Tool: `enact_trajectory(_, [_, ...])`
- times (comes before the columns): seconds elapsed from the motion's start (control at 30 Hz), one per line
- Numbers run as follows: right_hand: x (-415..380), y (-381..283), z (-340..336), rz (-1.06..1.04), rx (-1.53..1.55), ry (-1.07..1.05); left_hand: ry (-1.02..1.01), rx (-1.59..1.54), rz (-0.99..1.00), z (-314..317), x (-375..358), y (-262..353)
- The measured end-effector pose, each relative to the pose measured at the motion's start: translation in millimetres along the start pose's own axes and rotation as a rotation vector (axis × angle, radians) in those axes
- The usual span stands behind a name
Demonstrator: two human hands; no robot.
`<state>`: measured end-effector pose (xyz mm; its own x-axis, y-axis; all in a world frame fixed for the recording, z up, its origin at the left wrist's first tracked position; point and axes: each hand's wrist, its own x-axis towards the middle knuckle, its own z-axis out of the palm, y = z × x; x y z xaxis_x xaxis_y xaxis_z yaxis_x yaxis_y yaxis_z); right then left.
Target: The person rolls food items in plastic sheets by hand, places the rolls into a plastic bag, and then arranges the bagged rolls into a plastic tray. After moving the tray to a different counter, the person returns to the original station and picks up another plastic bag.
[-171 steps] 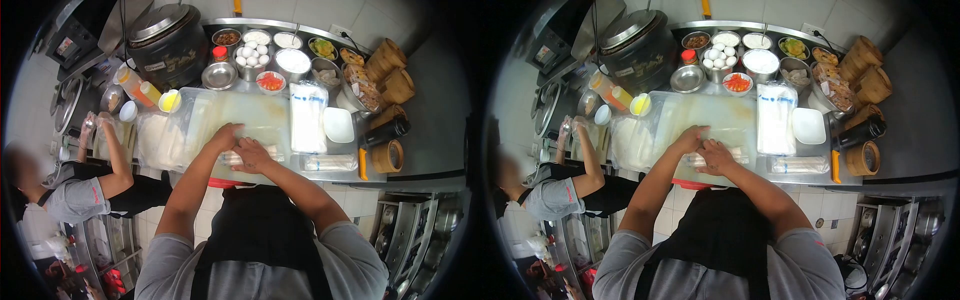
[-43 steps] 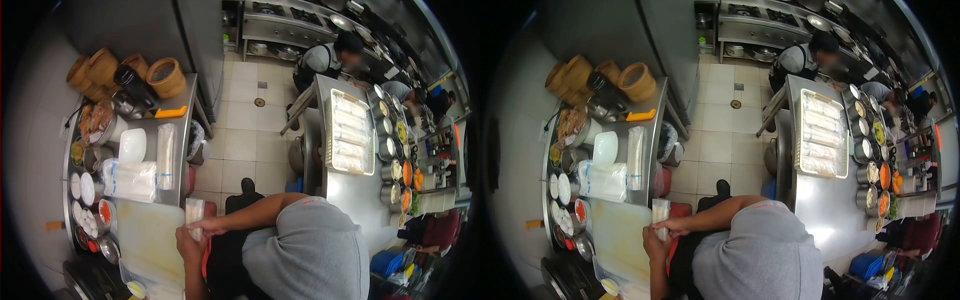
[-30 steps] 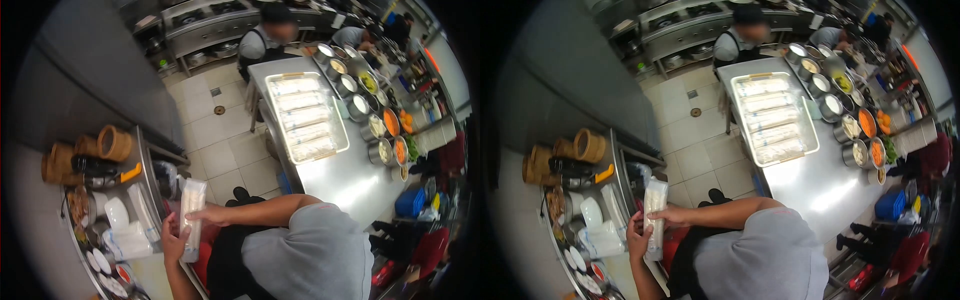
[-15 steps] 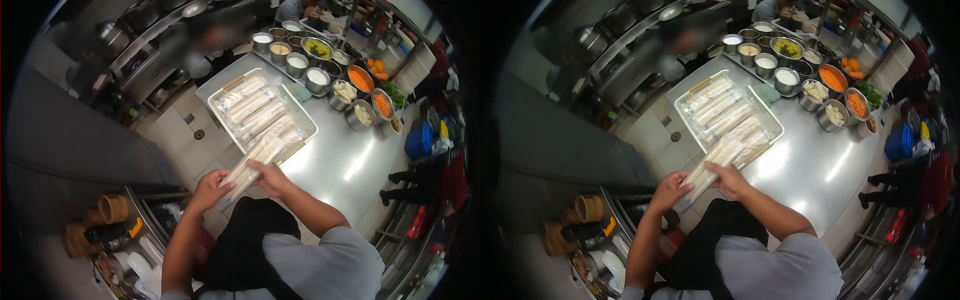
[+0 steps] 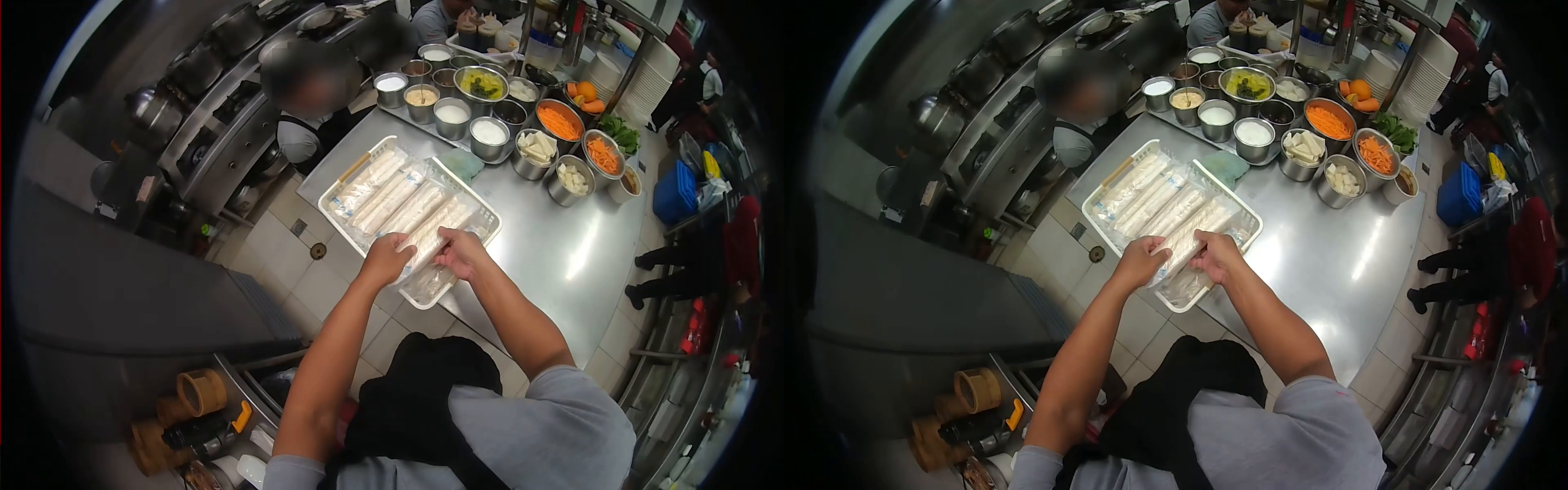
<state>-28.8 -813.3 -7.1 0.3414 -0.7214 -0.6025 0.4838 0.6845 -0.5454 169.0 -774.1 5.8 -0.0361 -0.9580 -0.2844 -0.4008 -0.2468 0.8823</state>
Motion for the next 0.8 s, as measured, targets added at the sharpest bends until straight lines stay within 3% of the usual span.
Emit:
enact_trajectory(0.17, [3.0,-2.8,9.6,-0.034,0.008,0.044,0.077,0.271,0.034,6.9,10.5,-8.8])
enact_trajectory(0.4, [-17.7,-17.1,6.4,0.000,-0.158,0.025,0.194,0.306,0.070,9.3,-12.1,10.7])
enact_trajectory(0.8, [-13.2,-24.0,-9.8,-0.025,-0.273,-0.112,0.297,0.791,0.252,26.7,-49.3,33.5])
